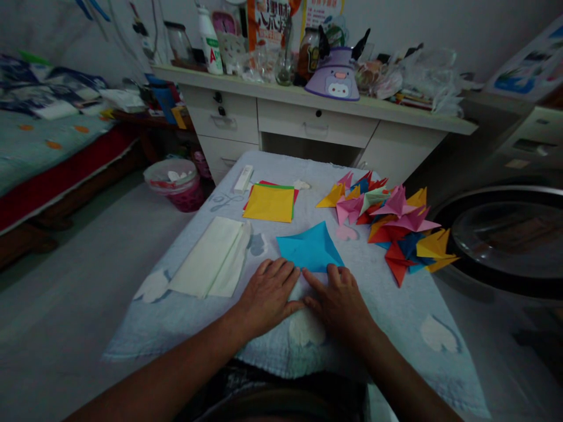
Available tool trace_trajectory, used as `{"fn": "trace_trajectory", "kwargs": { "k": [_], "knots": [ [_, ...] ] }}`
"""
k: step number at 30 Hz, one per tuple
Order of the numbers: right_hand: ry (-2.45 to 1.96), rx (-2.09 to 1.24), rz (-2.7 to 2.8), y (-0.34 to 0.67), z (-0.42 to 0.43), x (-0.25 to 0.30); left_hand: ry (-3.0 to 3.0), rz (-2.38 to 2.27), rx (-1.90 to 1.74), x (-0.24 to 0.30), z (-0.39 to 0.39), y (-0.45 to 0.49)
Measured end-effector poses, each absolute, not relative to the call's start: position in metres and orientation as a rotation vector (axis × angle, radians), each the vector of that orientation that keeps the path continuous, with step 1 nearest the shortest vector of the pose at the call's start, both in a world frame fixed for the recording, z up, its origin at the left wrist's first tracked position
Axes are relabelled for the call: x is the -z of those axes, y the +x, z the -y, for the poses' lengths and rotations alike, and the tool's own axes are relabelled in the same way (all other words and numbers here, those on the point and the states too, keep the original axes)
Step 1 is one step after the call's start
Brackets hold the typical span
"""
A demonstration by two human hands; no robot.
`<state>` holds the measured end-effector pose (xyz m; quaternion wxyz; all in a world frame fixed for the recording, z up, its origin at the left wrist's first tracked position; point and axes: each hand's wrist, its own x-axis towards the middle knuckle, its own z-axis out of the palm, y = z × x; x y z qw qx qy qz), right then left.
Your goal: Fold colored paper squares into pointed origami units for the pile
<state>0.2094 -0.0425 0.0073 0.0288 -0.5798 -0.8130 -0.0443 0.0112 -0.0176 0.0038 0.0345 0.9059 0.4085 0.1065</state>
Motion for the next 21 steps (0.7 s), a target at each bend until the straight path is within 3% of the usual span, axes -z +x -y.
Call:
{"fn": "trace_trajectory", "kwargs": {
  "k": [21],
  "knots": [
    [-1.768,0.077,2.444,0.250,0.049,0.002,2.791,-1.395,-0.265,-0.002,0.025,0.006]
  ]
}}
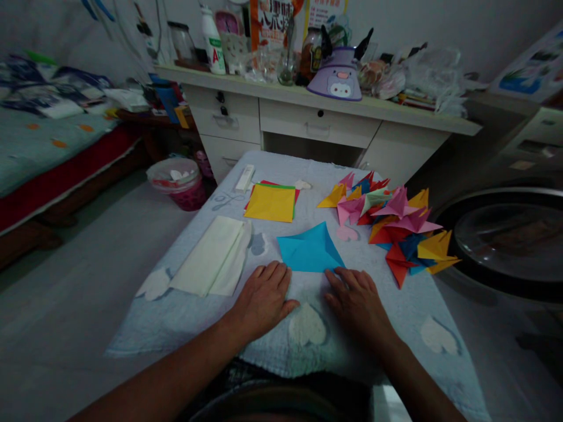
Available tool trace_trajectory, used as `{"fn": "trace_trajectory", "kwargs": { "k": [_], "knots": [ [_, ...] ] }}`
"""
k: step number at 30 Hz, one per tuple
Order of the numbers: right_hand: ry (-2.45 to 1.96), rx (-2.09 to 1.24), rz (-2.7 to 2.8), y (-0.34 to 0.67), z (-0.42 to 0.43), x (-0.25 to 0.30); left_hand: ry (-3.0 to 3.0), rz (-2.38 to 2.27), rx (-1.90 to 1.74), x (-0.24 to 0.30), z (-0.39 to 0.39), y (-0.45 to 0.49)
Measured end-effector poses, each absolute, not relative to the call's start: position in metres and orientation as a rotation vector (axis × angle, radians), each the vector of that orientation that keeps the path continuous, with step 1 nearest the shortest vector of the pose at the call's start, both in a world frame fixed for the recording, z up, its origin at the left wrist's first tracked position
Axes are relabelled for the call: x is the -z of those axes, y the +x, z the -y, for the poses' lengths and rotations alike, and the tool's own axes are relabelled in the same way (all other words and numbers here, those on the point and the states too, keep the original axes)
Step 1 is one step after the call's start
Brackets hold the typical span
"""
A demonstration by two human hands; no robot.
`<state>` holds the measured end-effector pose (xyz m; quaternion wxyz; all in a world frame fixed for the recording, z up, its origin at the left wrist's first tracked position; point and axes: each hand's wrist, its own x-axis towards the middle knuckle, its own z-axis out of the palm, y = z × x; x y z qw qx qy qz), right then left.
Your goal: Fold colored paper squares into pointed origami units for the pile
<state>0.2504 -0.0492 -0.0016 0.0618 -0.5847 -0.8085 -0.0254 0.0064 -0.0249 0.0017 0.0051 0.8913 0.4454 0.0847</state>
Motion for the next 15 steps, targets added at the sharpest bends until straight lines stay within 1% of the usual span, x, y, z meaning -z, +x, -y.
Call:
{"fn": "trace_trajectory", "kwargs": {
  "k": [6,15],
  "knots": [
    [-1.850,0.154,2.466,0.274,0.055,0.004,2.764,-1.408,-0.269,0.001,0.026,0.007],
    [-1.826,0.172,2.423,0.287,0.058,0.006,2.706,-1.431,-0.312,0.004,0.027,0.006]
  ]
}}
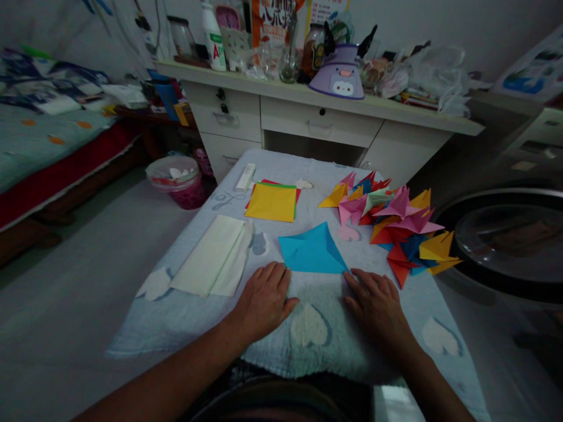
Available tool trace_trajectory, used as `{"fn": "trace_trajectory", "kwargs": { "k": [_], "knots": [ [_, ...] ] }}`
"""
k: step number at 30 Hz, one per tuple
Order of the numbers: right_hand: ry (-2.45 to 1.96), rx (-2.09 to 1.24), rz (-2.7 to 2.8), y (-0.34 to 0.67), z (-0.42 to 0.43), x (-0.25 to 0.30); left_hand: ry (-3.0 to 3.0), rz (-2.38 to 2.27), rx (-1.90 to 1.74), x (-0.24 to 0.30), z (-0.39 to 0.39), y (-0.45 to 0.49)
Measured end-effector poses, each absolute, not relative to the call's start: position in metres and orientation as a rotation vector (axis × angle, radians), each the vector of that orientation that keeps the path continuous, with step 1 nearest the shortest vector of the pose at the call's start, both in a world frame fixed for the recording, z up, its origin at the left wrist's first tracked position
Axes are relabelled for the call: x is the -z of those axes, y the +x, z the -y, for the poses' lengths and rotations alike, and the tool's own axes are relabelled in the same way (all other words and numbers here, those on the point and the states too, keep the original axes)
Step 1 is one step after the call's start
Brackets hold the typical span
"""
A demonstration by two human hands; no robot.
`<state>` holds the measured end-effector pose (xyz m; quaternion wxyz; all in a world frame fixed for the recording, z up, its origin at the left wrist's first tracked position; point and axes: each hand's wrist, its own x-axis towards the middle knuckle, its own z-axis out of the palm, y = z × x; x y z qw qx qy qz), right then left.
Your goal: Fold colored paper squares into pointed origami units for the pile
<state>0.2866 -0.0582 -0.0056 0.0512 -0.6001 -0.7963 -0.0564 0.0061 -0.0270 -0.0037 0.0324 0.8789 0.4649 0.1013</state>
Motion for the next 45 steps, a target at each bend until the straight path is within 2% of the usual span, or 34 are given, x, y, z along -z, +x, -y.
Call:
{"fn": "trace_trajectory", "kwargs": {
  "k": [9,15,21,25,33,38,45],
  "knots": [
    [-1.645,0.188,2.088,0.282,0.041,-0.007,2.707,-1.379,-0.541,0.009,0.028,0.001],
    [-1.533,-0.113,2.124,0.221,0.003,-0.012,2.618,-1.304,-0.744,0.009,0.025,-0.003],
    [-1.622,-0.328,2.095,0.188,-0.019,0.004,2.452,-1.360,-0.852,0.011,0.021,-0.005],
    [-1.540,-0.285,2.133,0.190,-0.012,-0.001,2.424,-1.408,-0.921,0.016,0.020,-0.006],
    [-1.274,0.088,2.193,0.201,0.018,-0.021,2.542,-1.514,-1.056,0.010,0.018,-0.005],
    [-1.075,0.029,2.136,0.214,0.027,-0.012,2.682,-1.475,-1.260,0.001,0.013,-0.012],
    [-1.123,-0.116,2.040,0.230,0.033,-0.004,2.863,-1.091,-1.309,-0.004,0.008,-0.017]
  ]
}}
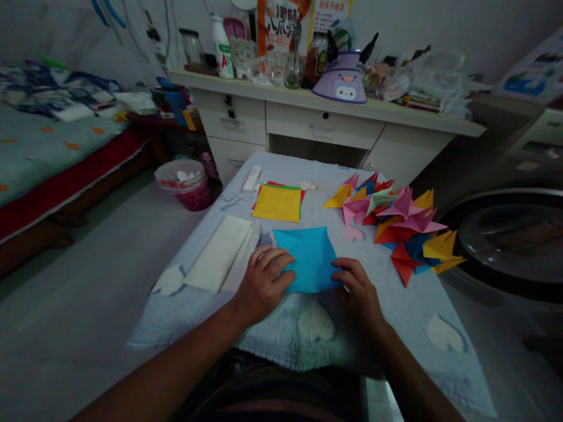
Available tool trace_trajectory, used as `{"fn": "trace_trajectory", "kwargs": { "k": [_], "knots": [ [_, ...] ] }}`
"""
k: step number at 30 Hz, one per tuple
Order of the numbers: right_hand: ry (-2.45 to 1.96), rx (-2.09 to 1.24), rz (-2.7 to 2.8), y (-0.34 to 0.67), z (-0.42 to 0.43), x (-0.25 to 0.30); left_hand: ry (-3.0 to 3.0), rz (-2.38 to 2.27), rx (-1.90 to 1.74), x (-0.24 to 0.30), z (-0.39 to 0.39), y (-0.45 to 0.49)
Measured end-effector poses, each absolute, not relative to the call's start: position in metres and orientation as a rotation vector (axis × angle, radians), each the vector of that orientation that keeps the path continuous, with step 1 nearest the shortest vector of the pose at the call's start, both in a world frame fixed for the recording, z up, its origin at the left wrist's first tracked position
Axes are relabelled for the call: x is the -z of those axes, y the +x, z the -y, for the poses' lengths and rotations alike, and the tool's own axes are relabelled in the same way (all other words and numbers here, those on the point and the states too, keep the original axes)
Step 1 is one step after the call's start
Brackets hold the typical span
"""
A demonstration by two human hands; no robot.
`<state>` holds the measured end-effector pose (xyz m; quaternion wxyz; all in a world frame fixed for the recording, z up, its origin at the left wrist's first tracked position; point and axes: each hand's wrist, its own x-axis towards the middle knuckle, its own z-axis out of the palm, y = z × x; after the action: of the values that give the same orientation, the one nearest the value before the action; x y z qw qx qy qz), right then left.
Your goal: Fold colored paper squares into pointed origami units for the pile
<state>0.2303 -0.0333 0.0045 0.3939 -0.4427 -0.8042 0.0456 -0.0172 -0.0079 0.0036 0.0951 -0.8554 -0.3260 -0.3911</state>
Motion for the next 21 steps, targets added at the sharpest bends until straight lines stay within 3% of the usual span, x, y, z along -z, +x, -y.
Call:
{"fn": "trace_trajectory", "kwargs": {
  "k": [13,21],
  "knots": [
    [-1.359,-0.457,1.991,0.247,0.030,0.017,-2.733,0.836,0.855,0.004,0.011,-0.003],
    [-1.363,-0.377,2.046,0.250,0.028,0.020,-2.799,0.890,0.761,0.007,0.012,-0.003]
  ]
}}
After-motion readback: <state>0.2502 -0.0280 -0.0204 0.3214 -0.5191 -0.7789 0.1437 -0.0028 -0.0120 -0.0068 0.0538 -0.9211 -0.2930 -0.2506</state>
